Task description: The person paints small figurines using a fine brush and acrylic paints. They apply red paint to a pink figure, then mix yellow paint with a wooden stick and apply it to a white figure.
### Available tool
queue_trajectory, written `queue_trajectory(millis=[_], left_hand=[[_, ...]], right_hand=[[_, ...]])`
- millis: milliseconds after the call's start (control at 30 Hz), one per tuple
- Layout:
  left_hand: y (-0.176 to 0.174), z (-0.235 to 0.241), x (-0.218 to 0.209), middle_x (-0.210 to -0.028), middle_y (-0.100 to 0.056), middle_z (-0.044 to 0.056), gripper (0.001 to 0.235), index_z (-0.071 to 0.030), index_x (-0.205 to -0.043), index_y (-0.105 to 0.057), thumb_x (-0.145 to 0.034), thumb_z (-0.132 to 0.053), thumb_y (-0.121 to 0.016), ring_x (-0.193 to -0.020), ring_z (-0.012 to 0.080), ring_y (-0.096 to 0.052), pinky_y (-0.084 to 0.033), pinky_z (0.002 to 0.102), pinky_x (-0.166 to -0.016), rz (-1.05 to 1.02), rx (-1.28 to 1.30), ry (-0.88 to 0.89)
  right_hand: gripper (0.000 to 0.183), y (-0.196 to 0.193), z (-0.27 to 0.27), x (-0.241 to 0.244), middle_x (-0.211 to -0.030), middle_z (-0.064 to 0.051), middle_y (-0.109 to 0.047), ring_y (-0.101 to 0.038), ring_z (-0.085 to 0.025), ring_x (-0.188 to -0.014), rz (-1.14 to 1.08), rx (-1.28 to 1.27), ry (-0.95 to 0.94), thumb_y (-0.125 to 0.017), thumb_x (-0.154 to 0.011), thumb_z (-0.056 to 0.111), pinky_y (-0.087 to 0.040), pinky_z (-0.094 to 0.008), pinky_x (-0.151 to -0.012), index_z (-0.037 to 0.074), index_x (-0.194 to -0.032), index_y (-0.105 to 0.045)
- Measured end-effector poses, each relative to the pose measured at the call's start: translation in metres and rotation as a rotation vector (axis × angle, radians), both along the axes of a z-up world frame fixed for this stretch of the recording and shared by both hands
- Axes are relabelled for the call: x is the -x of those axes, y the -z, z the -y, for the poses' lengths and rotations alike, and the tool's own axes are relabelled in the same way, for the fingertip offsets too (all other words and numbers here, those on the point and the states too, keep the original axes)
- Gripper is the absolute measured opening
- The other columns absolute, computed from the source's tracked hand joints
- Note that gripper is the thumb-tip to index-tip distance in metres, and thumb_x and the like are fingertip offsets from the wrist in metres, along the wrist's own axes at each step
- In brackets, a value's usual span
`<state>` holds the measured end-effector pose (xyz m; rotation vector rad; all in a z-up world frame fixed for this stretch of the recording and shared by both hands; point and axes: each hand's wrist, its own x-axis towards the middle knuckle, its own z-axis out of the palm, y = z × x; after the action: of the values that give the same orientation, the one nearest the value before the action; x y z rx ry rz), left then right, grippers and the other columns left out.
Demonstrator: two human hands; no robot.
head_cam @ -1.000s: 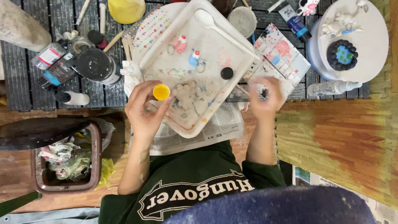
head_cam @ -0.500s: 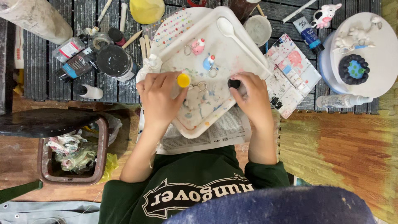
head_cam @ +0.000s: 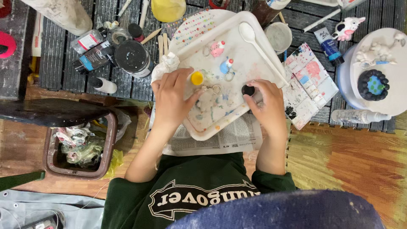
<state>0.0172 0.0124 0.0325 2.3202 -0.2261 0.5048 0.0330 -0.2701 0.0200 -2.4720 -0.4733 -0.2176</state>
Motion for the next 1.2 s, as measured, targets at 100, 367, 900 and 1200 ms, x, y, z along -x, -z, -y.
queue_trajectory(millis=[100,367,900,1200], left_hand=[[-0.015,-0.015,0.006,-0.119,-0.070,0.013,0.046,-0.002,-0.124,-0.068,-0.085,-0.021,-0.085,-0.103,0.0277,-0.062,-0.043,0.041,-0.090,0.028,0.103,0.068],[0.041,-0.110,-0.148,-0.096,-0.077,0.009,0.009,-0.008,-0.101,-0.078,-0.094,-0.013,-0.076,-0.087,0.0308,-0.072,-0.053,0.045,-0.075,0.067,-0.265,0.055],[0.199,-0.119,-0.244,-0.090,-0.078,0.010,0.015,-0.012,-0.090,-0.080,-0.078,-0.021,-0.077,-0.087,0.0312,-0.075,-0.050,0.047,-0.082,-0.367,-1.039,-0.042],[0.084,-0.108,-0.175,-0.090,-0.075,0.007,0.019,-0.011,-0.099,-0.075,-0.095,-0.028,-0.081,-0.087,0.0293,-0.072,-0.050,0.048,-0.087,-0.236,-0.543,0.072]], right_hand=[[0.034,0.001,0.003,0.001,-0.124,-0.008,-0.070,-0.064,-0.029,-0.114,0.020,-0.002,-0.014,-0.079,-0.089,0.012,-0.045,-0.041,-0.101,0.007,-0.120,-0.067],[0.033,0.006,0.009,-0.001,-0.123,-0.014,-0.069,-0.063,-0.035,-0.115,0.073,-0.030,-0.011,-0.078,-0.090,0.008,-0.049,-0.043,-0.101,0.004,-0.121,-0.066],[0.012,0.035,0.082,0.013,-0.101,-0.009,-0.073,-0.067,-0.019,-0.088,0.246,-0.228,0.350,-0.076,-0.098,0.000,-0.051,-0.032,-0.079,0.004,-0.108,-0.069],[0.013,0.118,0.182,-0.247,-0.100,-0.010,-0.079,-0.074,-0.017,-0.092,0.147,-0.021,0.120,-0.077,-0.092,0.003,-0.057,-0.029,-0.079,0.003,-0.105,-0.076]])
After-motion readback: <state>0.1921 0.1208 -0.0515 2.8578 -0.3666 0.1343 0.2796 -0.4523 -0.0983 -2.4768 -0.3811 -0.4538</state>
